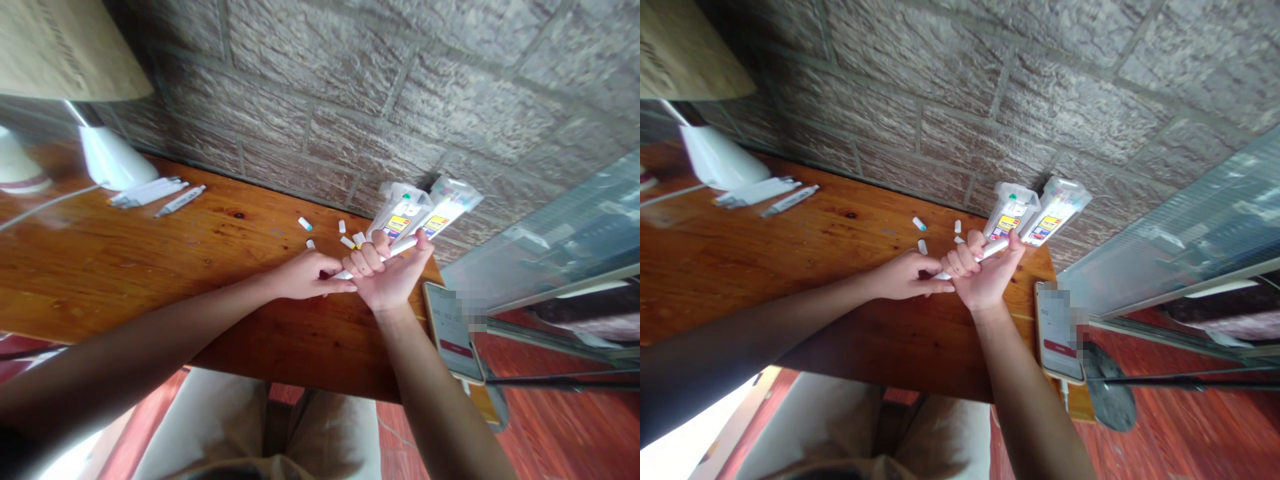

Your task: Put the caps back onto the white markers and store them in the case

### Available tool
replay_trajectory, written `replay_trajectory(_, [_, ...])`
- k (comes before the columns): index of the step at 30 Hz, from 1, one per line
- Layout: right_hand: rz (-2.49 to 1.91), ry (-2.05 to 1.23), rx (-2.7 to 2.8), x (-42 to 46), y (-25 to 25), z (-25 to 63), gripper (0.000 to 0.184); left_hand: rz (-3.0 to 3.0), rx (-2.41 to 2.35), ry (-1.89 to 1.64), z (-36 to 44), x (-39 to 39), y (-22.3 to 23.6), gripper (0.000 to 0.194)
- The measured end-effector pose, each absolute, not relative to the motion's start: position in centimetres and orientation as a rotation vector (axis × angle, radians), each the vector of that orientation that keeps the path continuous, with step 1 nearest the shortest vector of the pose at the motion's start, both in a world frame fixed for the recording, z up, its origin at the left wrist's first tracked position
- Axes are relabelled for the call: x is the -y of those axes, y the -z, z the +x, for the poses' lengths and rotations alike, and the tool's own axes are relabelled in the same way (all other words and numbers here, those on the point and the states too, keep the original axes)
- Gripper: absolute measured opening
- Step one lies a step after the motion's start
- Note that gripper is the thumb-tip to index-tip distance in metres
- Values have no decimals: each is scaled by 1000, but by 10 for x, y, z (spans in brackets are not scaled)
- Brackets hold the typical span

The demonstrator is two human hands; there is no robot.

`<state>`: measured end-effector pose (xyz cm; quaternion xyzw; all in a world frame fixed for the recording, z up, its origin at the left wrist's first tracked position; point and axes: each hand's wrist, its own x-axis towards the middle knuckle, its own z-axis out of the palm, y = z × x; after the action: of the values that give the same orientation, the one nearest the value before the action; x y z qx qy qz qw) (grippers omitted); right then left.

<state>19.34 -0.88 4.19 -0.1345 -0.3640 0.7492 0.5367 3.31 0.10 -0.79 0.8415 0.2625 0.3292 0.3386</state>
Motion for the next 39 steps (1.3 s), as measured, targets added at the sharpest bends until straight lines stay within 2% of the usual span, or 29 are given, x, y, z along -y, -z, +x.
replay_trajectory(5, [-301, -1848, 873, 7, -43, 195, 70, 2254, -734, -882, 33, -1, 8, 45])
replay_trajectory(12, [-325, -1823, 877, 7, -41, 194, 67, 2248, -735, -898, 31, 0, 7, 44])
replay_trajectory(20, [-346, -1774, 863, 8, -46, 192, 70, 2352, -876, -912, 28, -3, 6, 47])
replay_trajectory(27, [-356, -1791, 885, 5, -43, 195, 63, 2472, -953, -875, 26, -2, 7, 48])
replay_trajectory(39, [-547, -1717, 971, 7, -37, 183, 76, 2380, -1146, -923, 28, -5, 15, 47])
